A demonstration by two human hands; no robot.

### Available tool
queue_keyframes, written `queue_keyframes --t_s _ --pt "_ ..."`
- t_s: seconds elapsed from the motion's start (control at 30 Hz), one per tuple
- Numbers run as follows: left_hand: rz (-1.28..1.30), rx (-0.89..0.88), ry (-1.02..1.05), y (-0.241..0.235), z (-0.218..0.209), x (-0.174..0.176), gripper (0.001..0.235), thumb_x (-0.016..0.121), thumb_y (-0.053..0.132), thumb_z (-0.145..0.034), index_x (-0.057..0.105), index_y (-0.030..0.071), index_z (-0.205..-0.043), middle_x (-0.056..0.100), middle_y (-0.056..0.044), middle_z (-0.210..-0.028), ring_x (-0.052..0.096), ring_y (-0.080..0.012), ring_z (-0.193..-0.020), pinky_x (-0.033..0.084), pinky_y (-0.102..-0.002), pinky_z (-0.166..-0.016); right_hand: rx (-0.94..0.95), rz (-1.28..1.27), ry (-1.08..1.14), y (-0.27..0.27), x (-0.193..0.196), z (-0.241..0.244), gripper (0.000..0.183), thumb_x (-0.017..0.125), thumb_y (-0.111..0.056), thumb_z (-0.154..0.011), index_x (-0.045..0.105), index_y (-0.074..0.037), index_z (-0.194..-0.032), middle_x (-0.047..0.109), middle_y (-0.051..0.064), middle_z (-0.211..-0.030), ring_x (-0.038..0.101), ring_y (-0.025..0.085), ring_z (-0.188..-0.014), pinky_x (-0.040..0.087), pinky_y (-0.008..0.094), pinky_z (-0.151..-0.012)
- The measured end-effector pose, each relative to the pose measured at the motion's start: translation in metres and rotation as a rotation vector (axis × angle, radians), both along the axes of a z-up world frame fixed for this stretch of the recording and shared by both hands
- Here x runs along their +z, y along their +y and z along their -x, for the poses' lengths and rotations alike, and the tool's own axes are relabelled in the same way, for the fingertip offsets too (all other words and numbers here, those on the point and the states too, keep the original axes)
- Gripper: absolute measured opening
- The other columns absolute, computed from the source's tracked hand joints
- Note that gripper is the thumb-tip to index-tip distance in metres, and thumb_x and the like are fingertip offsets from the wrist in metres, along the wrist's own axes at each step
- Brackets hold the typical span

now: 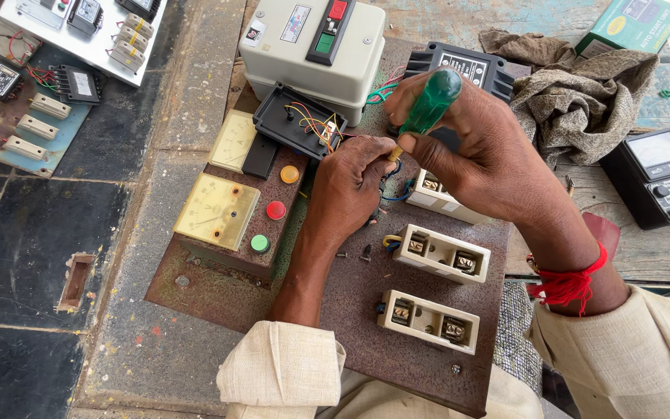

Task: The person performs maintenance on an electrical board using a screwdriver to tighten and adjust wire connections on a terminal block and fuse holders.

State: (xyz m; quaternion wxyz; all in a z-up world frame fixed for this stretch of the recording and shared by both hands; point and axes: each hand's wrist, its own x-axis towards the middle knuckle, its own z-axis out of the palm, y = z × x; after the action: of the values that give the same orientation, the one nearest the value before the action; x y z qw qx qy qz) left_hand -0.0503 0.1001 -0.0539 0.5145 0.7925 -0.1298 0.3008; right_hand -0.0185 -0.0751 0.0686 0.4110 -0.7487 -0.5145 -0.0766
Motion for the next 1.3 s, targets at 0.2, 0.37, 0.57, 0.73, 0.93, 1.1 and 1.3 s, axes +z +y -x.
queue_keyframes --t_s 0.2,0.37,0.57,0.73,0.93,1.1,1.3 --pt "-0.08 0.026 -0.07 0.004 -0.001 -0.005 0.022 0.069 -0.004 -0.091 0.069 0.001 -0.112 0.072 -0.016 -0.105 0.073 -0.032 -0.1 0.059 -0.038 -0.086 -0.062 -0.055 -0.065 -0.003 0.011 0.015 0.065 0.07 0.002 -0.103 0.03 -0.009 -0.152 0.066 0.008 -0.117 0.071 0.02 -0.111 0.057 0.035 -0.102" --pt "0.055 -0.007 0.058 0.006 -0.003 -0.01 0.019 0.07 -0.002 -0.093 0.07 0.001 -0.111 0.074 -0.014 -0.102 0.077 -0.0258 -0.094 0.06 -0.034 -0.082 -0.087 0.033 -0.155 0.0 0.014 0.015 0.067 0.074 0.005 -0.099 0.034 -0.012 -0.15 0.069 0.008 -0.111 0.073 0.022 -0.106 0.057 0.034 -0.096" --pt "0.056 -0.033 0.035 0.006 0.001 -0.004 0.022 0.069 -0.002 -0.094 0.071 0.001 -0.115 0.075 -0.014 -0.104 0.076 -0.0234 -0.095 0.06 -0.032 -0.083 -0.089 0.033 -0.146 0.001 0.019 0.014 0.068 0.073 0.007 -0.099 0.034 -0.012 -0.151 0.069 0.008 -0.111 0.073 0.022 -0.107 0.057 0.034 -0.096" --pt "0.154 -0.074 0.098 0.005 0.004 -0.002 0.02 0.065 -0.003 -0.098 0.07 0.002 -0.117 0.075 -0.012 -0.105 0.077 -0.0189 -0.094 0.062 -0.03 -0.082 -0.06 0.004 -0.176 0.002 0.024 0.015 0.068 0.07 0.011 -0.098 0.033 -0.01 -0.151 0.068 0.01 -0.114 0.072 0.023 -0.11 0.057 0.036 -0.101" --pt "0.127 -0.056 0.051 0.005 0.007 0.0 0.019 0.067 0.001 -0.097 0.07 0.002 -0.116 0.075 -0.012 -0.104 0.076 -0.0198 -0.095 0.061 -0.031 -0.083 -0.073 -0.052 -0.114 -0.004 0.022 0.012 0.065 0.071 0.012 -0.101 0.032 -0.009 -0.15 0.067 0.01 -0.114 0.071 0.019 -0.109 0.058 0.034 -0.103" --pt "0.045 -0.001 0.063 -0.004 0.019 0.021 0.023 0.069 0.015 -0.099 0.07 0.001 -0.117 0.074 -0.016 -0.104 0.074 -0.0258 -0.093 0.06 -0.037 -0.08 -0.011 -0.293 0.128 -0.022 0.002 0.003 0.055 0.072 0.01 -0.111 0.035 -0.011 -0.146 0.064 0.01 -0.114 0.066 0.015 -0.112 0.058 0.028 -0.104" --pt "0.062 -0.066 0.158 -0.083 0.042 0.034 0.026 0.057 0.017 -0.107 0.064 0.001 -0.126 0.074 -0.021 -0.11 0.074 -0.0301 -0.1 0.059 -0.041 -0.083 -0.055 -0.766 0.633 -0.042 -0.041 0.014 0.039 0.066 -0.011 -0.112 0.043 -0.012 -0.144 0.067 0.009 -0.102 0.068 0.016 -0.096 0.059 0.029 -0.087"
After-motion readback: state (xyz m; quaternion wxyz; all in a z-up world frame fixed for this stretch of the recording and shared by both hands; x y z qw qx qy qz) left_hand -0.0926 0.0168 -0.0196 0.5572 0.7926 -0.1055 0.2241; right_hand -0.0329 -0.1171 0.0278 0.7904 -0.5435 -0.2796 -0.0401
